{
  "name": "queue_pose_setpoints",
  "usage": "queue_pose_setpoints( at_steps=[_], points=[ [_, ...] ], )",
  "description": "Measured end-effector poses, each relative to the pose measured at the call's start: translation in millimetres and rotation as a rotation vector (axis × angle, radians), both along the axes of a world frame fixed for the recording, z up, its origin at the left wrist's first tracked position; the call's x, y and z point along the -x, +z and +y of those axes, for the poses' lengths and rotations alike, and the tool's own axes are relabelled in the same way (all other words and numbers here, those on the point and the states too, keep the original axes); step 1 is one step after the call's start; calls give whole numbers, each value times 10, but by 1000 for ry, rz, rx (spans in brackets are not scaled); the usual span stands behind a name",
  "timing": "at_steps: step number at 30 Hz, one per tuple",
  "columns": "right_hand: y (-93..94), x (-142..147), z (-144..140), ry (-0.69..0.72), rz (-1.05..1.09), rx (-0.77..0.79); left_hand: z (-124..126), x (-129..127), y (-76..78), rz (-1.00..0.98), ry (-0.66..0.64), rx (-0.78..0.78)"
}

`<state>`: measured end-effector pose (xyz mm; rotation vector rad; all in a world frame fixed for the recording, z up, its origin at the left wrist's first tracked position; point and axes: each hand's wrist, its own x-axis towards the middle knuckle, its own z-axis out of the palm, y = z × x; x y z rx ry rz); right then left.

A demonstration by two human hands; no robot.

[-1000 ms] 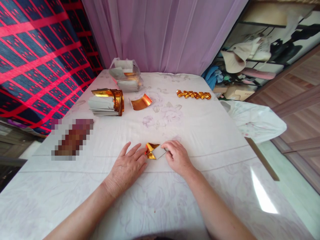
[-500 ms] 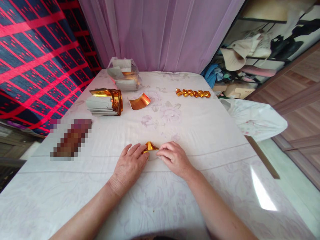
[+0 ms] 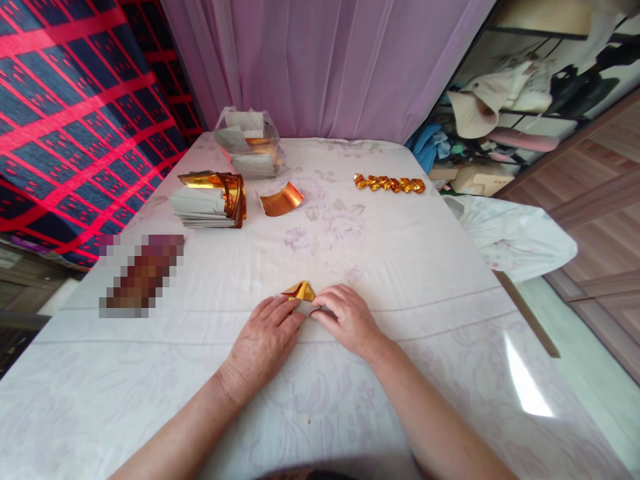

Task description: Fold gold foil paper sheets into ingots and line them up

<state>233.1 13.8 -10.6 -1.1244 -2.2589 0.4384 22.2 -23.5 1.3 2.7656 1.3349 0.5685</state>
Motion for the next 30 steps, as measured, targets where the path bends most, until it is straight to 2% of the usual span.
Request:
queue_pose_setpoints(
  at_steps=[10, 14, 19, 30],
  points=[
    [2, -26, 39, -25, -30, -27, -3, 28, -14, -17, -8, 27],
    [-1, -1, 42, -51, -28, -18, -24, 31, -22, 54, -19, -32],
    [0, 13, 38, -63, -16, -20, -35, 18, -9, 163, 2, -25],
    [-4, -2, 43, -62, -4, 7, -25, 24, -12, 172, 6, 1]
  ],
)
